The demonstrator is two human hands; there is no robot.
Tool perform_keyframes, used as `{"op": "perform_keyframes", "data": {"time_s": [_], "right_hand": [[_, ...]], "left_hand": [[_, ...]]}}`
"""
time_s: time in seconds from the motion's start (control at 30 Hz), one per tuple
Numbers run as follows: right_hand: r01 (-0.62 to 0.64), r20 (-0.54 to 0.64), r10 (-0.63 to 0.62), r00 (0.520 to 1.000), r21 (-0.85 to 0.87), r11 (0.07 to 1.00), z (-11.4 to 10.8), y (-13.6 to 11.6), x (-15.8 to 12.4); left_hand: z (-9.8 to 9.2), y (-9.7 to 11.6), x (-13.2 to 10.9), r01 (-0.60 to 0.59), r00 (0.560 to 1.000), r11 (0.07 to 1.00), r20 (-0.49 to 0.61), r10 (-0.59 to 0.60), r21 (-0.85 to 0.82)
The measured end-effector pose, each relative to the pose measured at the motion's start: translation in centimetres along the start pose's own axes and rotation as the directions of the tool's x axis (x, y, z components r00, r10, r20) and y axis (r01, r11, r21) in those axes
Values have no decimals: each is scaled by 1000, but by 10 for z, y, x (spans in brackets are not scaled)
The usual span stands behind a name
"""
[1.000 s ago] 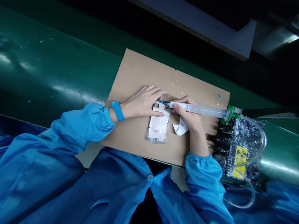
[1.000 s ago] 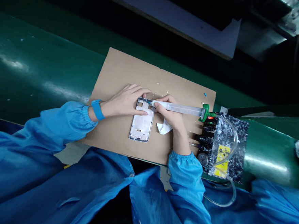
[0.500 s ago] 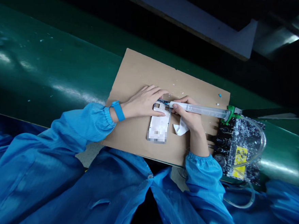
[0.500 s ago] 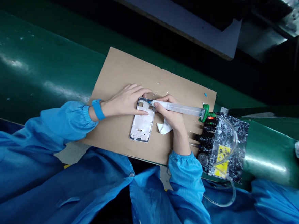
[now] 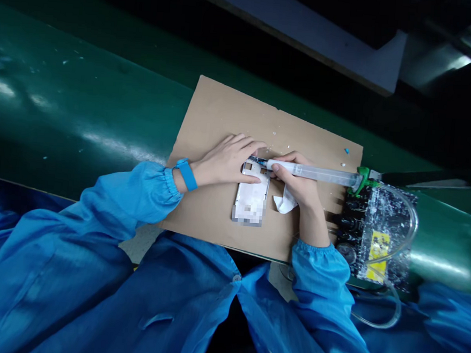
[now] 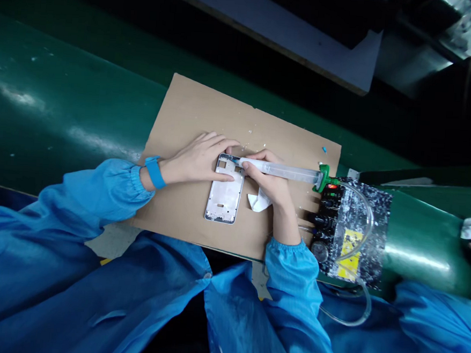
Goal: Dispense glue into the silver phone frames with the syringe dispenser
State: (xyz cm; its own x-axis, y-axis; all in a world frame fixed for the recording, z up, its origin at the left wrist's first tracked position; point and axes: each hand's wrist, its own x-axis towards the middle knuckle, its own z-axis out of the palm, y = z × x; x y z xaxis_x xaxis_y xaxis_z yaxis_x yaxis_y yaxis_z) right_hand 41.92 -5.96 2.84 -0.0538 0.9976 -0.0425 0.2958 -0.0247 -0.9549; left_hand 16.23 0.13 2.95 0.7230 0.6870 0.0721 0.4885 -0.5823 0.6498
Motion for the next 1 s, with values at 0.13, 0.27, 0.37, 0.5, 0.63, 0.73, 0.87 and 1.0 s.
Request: {"op": "perform_keyframes", "data": {"time_s": [0.13,0.27,0.37,0.5,0.63,0.73,0.87,1.0], "right_hand": [[-3,4,3,1000,-1,1000,0,2,0],[12,-1,-12,1000,3,1000,0,3,0],[13,-5,-13,1000,12,1000,0,3,0],[1,6,-2,1000,17,1000,0,3,0],[-13,8,13,1000,21,1000,1,1,0],[-11,1,11,1000,3,1000,1,1,0],[-13,-3,13,1000,-12,1000,0,4,0],[-10,-12,10,1000,-19,1000,-1,6,0]], "left_hand": [[1,-1,0,-5,1000,1000,-5,5,1],[2,-2,0,-9,1000,1000,-13,9,1],[2,-2,0,-8,1000,1000,-15,8,3],[2,-1,0,-4,1000,1000,-13,4,1],[1,-1,0,7,1000,1000,-3,-7,4],[0,-1,0,2,1000,1000,-3,-2,3],[0,0,0,4,1000,1000,5,-4,-1],[0,0,0,-3,1000,1000,0,3,-6]]}}
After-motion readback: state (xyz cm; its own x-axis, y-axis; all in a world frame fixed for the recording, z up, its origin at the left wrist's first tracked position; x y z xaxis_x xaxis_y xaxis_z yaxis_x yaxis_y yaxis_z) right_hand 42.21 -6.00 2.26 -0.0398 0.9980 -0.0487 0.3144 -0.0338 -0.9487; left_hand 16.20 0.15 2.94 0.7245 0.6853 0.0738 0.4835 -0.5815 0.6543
